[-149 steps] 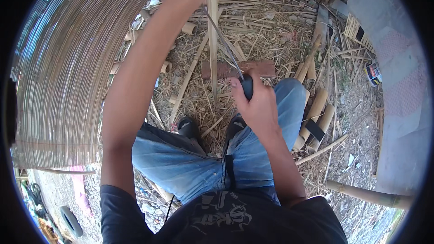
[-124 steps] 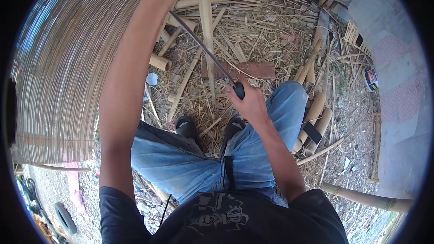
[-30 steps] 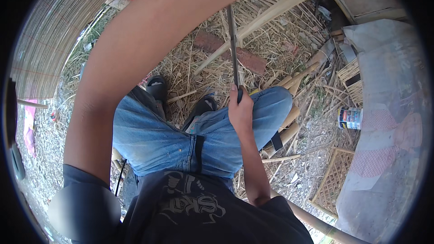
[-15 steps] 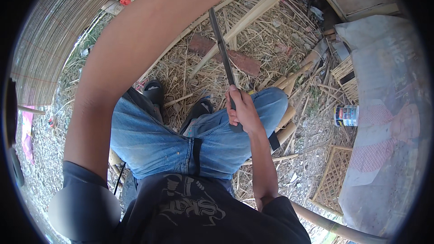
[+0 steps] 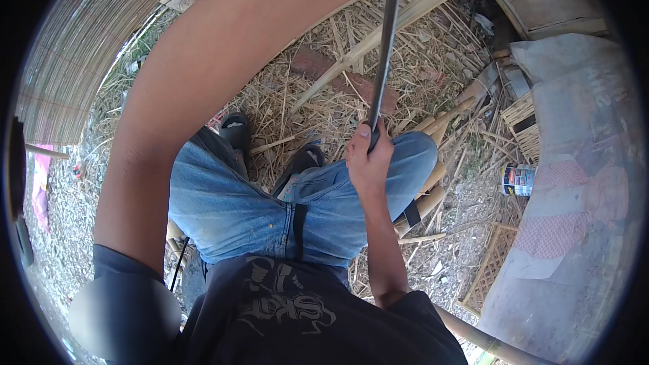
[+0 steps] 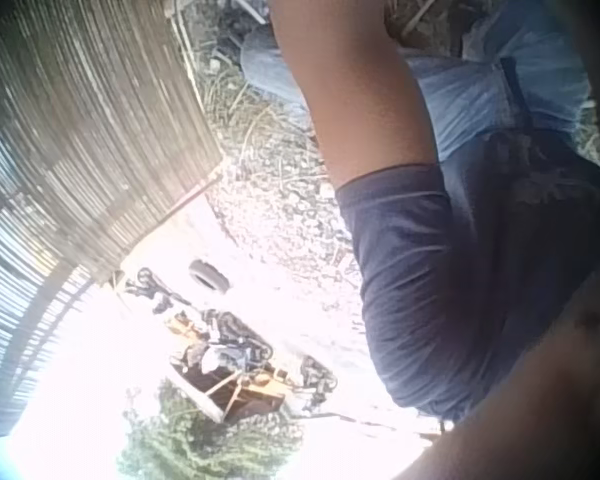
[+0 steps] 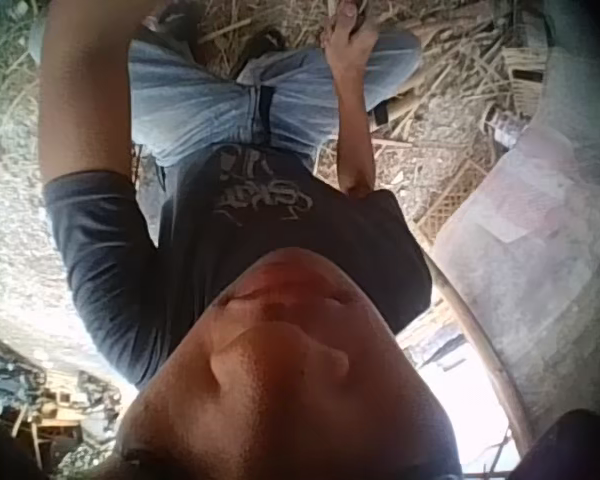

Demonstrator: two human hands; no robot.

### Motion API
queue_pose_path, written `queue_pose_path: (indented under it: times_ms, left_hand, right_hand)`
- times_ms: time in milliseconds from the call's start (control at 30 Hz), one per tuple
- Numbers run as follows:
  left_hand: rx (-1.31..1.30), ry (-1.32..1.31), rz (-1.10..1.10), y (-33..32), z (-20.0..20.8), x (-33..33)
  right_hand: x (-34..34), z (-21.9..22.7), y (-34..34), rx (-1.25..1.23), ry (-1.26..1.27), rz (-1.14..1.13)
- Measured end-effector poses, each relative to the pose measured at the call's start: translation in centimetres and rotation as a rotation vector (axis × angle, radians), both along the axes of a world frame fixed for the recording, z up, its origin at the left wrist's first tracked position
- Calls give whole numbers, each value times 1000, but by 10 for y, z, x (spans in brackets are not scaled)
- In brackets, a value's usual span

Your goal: Peeling and shaving a bamboo strip using a machete.

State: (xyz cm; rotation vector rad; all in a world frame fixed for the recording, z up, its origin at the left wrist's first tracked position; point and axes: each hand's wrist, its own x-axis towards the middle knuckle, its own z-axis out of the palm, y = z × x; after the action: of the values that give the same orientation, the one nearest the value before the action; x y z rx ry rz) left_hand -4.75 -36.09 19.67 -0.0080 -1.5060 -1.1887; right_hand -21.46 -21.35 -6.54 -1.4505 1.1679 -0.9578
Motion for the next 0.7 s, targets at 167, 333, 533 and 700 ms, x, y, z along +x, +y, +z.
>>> queue_pose_path:
  times_ms: [167,333,533,700]
  left_hand:
    - [-77,8,8,-16,-4,4]
    - [24,5,29,-4,0,17]
    - [-167,37,-55,-27,1,20]
    - [-21,35,-93,-29,-5,6]
  right_hand:
    - [2,-25,4,361,181,79]
    - [5,-17,10,325,238,64]
    - [7,-21,0,421,56,139]
    - [-2,-28,-3,479,56,172]
